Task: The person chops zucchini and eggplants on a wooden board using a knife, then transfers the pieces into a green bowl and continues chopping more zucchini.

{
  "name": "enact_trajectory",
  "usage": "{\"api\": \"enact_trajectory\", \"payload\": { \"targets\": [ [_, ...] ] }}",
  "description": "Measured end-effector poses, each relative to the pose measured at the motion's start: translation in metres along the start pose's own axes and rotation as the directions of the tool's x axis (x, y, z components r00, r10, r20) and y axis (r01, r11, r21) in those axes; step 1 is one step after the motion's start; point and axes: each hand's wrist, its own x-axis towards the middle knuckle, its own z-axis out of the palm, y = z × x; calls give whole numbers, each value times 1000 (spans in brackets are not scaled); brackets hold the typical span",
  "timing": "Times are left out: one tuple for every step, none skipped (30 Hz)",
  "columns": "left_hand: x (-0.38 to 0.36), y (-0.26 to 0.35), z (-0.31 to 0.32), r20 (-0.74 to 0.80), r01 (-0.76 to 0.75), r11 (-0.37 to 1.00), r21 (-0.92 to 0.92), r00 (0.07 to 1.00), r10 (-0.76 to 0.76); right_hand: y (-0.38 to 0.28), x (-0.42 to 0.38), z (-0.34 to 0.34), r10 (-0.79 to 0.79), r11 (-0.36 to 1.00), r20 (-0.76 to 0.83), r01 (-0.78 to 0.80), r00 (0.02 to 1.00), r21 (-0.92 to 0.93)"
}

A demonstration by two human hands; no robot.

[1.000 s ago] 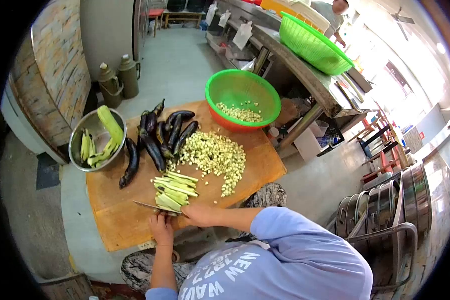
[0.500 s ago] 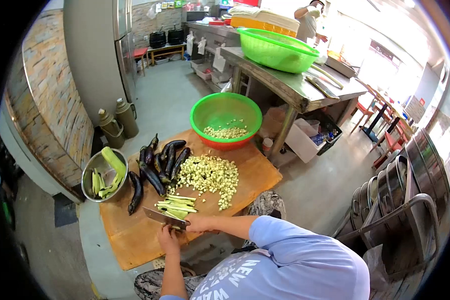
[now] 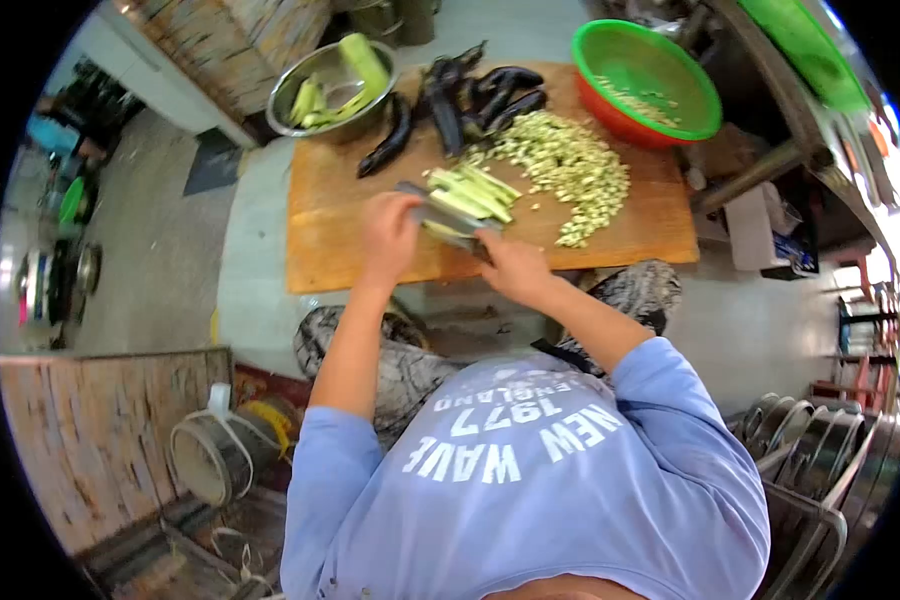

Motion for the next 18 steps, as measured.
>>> {"api": "enact_trajectory", "payload": {
  "targets": [
    [1,0,-2,222,-19,998,-57,975,31,-2,-1,2,10,999,-21,-11,1000,-34],
    [8,4,8,366,-53,999,-7,929,52,7,5,2,2,1000,2,-2,1000,-10],
    [11,8,15,484,-121,992,21,870,96,10,5,1,-12,1000,-7,12,1000,-11],
    [12,10,20,515,-129,991,39,852,91,12,4,3,-24,1000,-21,23,999,-20],
    [13,9,25,548,-136,989,54,832,85,15,5,6,-36,999,-25,35,999,-35],
    [14,5,32,579,-146,987,64,811,83,18,6,10,-46,998,-31,44,998,-53],
    [16,2,38,591,-141,987,73,803,71,21,4,14,-53,996,-36,50,998,-71],
    [19,-3,44,603,-136,987,81,796,60,23,3,20,-69,995,-40,65,997,-79],
    [22,-6,50,613,-131,987,89,789,49,24,1,23,-85,993,-44,81,995,-88],
    [26,-9,54,630,-128,987,97,776,38,25,-1,26,-102,991,-48,97,994,-96],
    [30,-12,58,646,-126,986,106,763,27,27,-3,27,-116,990,-61,111,991,-88],
    [33,-17,61,662,-122,986,117,750,14,25,-6,26,-131,989,-72,126,989,-79],
    [35,-21,66,660,-124,987,101,750,26,23,-10,24,-146,988,-84,140,986,-71],
    [36,-25,70,660,-127,988,86,750,39,22,-15,22,-158,983,-70,150,985,-109],
    [39,-28,74,661,-130,989,69,749,52,20,-21,19,-168,976,-55,159,984,-146],
    [45,-27,73,696,-150,984,99,717,39,19,-28,16,-177,969,-40,167,983,-182],
    [52,-27,71,730,-171,977,127,683,25,21,-36,13,-200,970,-40,192,979,-148],
    [59,-26,66,761,-194,969,152,648,11,24,-44,10,-222,969,-41,216,974,-115]
  ]
}}
